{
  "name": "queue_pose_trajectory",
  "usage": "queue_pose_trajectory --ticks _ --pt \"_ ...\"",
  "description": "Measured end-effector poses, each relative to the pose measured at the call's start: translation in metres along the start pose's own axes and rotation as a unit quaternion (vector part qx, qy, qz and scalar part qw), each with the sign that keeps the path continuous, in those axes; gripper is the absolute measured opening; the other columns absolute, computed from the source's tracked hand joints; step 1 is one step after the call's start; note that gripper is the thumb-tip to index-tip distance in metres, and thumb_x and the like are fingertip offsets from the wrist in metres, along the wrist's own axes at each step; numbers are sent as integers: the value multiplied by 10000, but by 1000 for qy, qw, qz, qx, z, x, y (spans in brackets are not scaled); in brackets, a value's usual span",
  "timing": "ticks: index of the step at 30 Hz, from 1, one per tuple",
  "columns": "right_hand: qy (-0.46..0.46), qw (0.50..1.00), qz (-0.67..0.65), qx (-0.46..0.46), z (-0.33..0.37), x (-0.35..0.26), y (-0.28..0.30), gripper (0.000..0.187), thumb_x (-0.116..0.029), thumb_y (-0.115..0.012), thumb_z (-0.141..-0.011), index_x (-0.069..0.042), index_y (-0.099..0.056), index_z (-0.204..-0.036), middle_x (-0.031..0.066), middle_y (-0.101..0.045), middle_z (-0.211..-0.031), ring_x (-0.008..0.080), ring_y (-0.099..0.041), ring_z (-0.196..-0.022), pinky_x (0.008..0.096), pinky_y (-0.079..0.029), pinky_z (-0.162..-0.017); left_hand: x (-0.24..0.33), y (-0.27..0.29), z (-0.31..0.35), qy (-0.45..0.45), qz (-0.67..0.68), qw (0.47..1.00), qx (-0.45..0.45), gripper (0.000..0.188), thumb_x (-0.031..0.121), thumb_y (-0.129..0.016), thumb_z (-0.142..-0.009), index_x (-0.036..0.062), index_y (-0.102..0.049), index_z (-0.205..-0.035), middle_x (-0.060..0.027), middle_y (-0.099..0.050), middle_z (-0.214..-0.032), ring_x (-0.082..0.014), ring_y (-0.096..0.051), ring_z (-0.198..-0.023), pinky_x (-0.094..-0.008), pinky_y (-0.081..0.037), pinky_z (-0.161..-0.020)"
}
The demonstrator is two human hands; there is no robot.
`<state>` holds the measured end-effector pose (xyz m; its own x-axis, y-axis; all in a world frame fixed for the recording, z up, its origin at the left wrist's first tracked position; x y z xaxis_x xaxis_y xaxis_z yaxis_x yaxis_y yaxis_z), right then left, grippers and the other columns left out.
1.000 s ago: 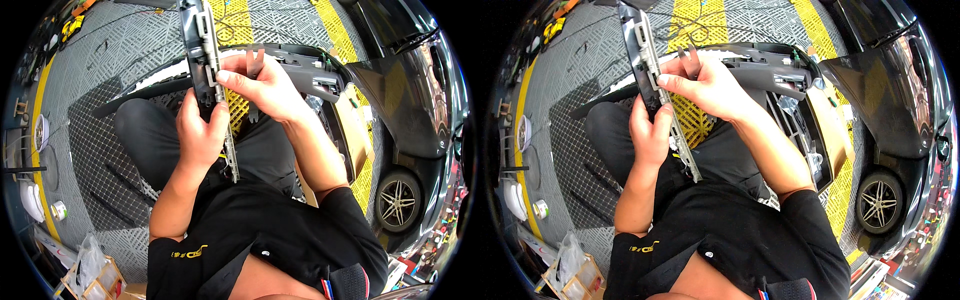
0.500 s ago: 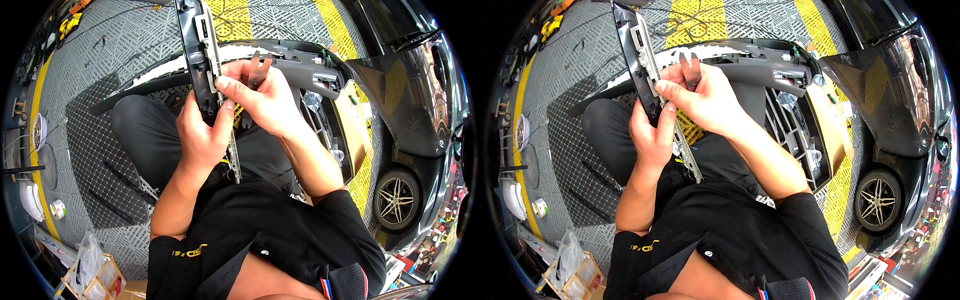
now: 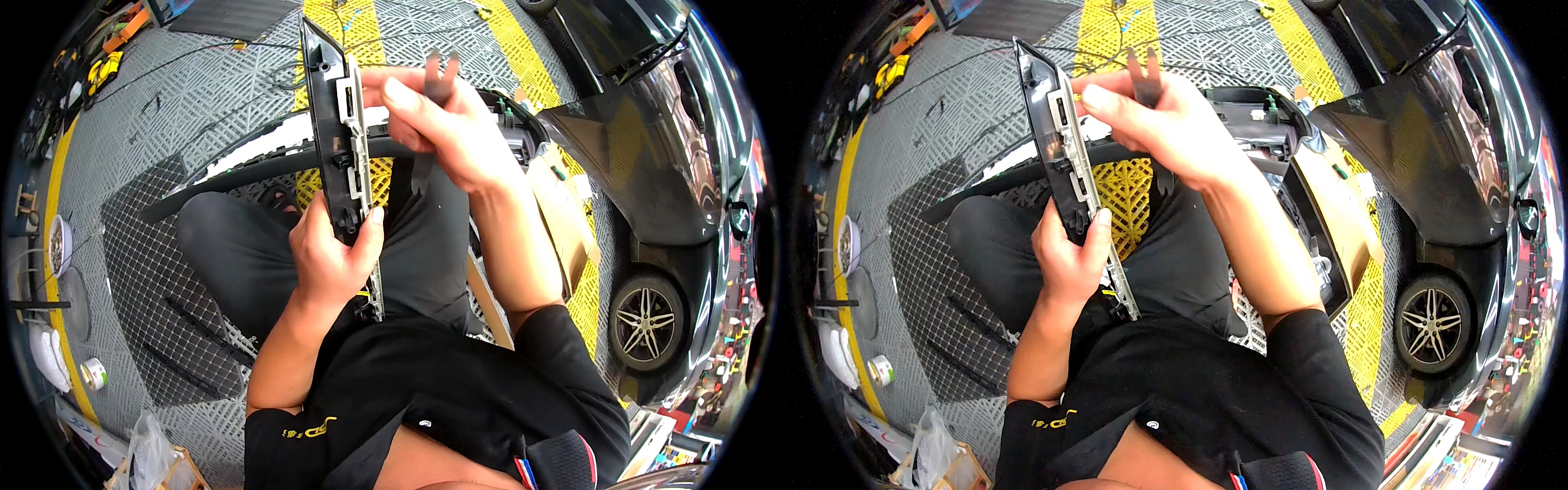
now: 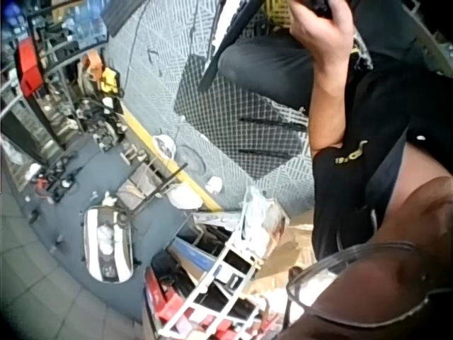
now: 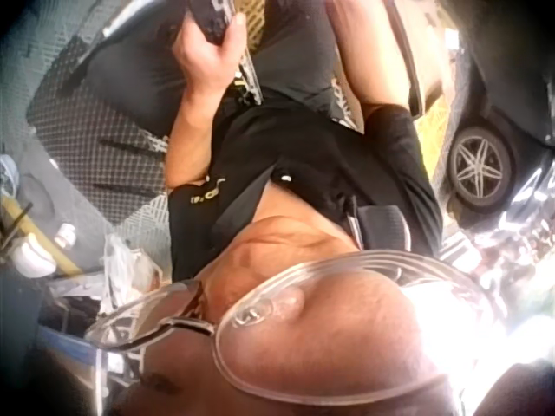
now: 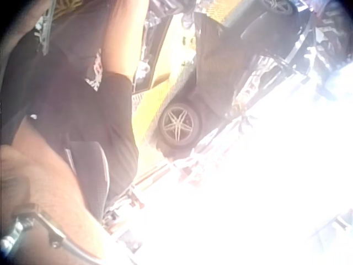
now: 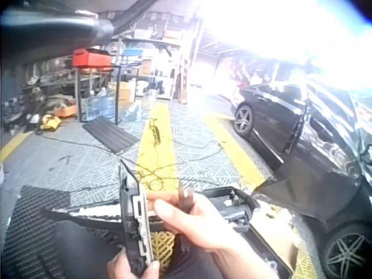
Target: The person uses a prying tool to detach plastic trim components and internal wiring from a car door panel while sitting on the floor.
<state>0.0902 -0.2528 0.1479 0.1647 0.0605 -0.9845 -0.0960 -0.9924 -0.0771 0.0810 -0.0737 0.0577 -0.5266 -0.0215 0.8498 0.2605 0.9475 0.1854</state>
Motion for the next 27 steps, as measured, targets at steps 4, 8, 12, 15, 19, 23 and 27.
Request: queue_pose_trajectory --ticks 4,8,12,15,19,23,27 --pt "-14 999 45 -13 -7 -10 -2 321 -336 -709 -972 -20 -739 -1022 -96 -518 -665 11 -414 -600 212 -322 -543 7 -6 0 -3 11 1000 -12 232 117 -765 -845 -11 -626 -978 -123 -681 -779 -280 -675 -651 -364 -532 -615" --pt "-8 999 34 -20 -8 -7 -3 295 -338 -705 -974 -49 -752 -946 -100 -534 -676 8 -414 -605 217 -311 -543 5 -7 1 -32 7 999 0 239 127 -776 -832 -4 -624 -962 -104 -671 -755 -264 -660 -622 -353 -524 -599" --pt "6 1000 8 -18 -7 -11 -12 279 -339 -712 -968 -65 -751 -936 -102 -536 -682 7 -408 -608 222 -297 -544 6 -4 0 -55 22 998 -2 220 118 -770 -828 -2 -625 -941 -82 -653 -734 -218 -631 -584 -331 -511 -570" --pt "-12 1000 2 -8 -8 -4 -9 278 -340 -717 -963 -67 -746 -923 -98 -541 -685 9 -405 -605 225 -296 -541 4 -3 2 -55 31 998 3 204 109 -765 -826 0 -630 -933 -69 -641 -721 -188 -616 -573 -316 -503 -557" --pt "-49 998 -21 16 -11 11 -4 342 -399 -690 -975 -66 -731 -906 -80 -545 -690 15 -407 -607 222 -303 -550 -2 -4 -6 -29 37 999 4 210 105 -766 -837 -7 -647 -969 -80 -669 -734 -180 -640 -599 -318 -517 -597" --pt "-53 993 87 -59 10 39 -3 321 -293 -727 -966 8 -722 -1079 7 -688 -893 70 -600 -811 254 -494 -749 -29 1 -5 49 70 996 17 250 126 -768 -854 -11 -672 -1040 -79 -707 -789 -131 -668 -679 -315 -538 -652" --pt "-119 992 16 -38 35 76 -6 363 -229 -733 -961 30 -690 -1212 63 -726 -1071 119 -653 -1005 297 -514 -944 -49 -1 -5 189 220 957 15 208 189 -737 -943 10 -679 -1032 58 -633 -812 -31 -536 -688 -225 -460 -635"
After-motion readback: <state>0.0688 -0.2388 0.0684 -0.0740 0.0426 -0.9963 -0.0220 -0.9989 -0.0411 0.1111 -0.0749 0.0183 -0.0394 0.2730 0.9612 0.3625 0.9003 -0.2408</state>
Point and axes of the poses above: each hand's wrist, its own z-axis away from the middle knuckle, its own y-axis out of the back of the hand, x = y × z, the point moved 2 cm from there along -z, towards the middle knuckle
